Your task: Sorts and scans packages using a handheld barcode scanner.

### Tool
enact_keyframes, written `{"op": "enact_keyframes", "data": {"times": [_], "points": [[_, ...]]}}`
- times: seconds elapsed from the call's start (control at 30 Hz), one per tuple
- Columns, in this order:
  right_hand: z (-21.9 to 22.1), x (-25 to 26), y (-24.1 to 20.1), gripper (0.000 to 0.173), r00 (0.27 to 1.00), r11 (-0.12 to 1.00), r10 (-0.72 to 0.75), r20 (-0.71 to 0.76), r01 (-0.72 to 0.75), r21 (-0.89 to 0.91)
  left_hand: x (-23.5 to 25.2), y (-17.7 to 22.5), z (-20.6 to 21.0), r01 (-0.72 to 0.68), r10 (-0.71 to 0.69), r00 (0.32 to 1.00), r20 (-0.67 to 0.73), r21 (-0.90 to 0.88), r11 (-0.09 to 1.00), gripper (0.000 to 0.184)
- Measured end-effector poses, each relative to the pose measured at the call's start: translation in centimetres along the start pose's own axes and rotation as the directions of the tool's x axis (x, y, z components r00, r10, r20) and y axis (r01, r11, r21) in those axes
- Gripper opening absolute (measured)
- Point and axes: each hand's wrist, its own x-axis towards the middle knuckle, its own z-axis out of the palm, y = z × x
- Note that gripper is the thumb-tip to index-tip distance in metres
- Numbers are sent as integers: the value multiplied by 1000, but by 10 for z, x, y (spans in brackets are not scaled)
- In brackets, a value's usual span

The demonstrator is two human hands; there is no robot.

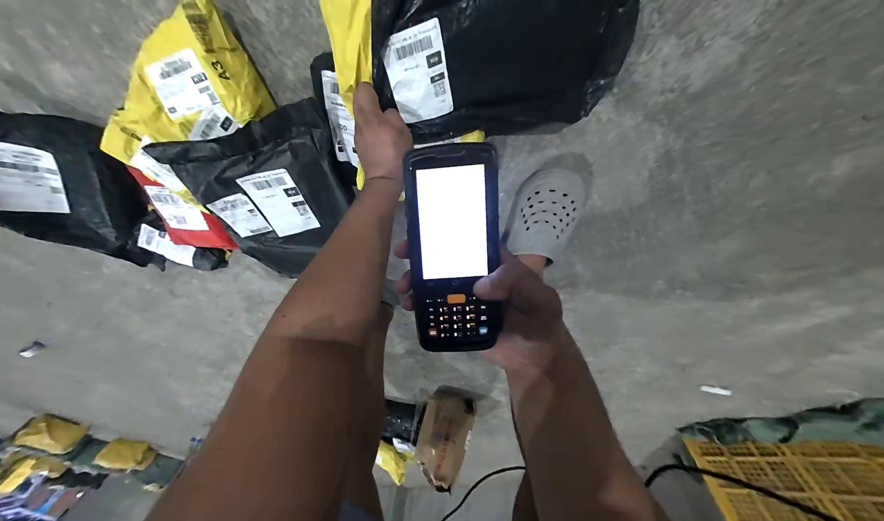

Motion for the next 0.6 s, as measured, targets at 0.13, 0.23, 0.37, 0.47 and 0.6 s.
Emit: {"op": "enact_keyframes", "data": {"times": [0.13, 0.23, 0.37, 0.47, 0.6], "points": [[2, 0, -1, 76, 1000, 999, 22, -12, -21, 25, -12, 7, -27, 62, -48, 993, 107, -135, 989, 40], [1, 0, -3, 75, 999, 999, 41, -3, -41, 11, -38, -20, -43, -56, 90, 993, 81, -356, 933, 48], [4, 1, -6, 69, 1000, 998, 15, -21, -16, -68, -103, -56, -74, 29, 62, 979, 193, -437, 899, 52], [7, 3, -5, 68, 999, 990, -34, -40, 28, -135, -171, -104, -88, 194, -60, 936, 347, -364, 911, 43], [13, 7, -6, 64, 999, 994, -36, -3, 35, -105, -265, -135, -127, 304, -180, 658, 731, -40, 952, 34]]}}
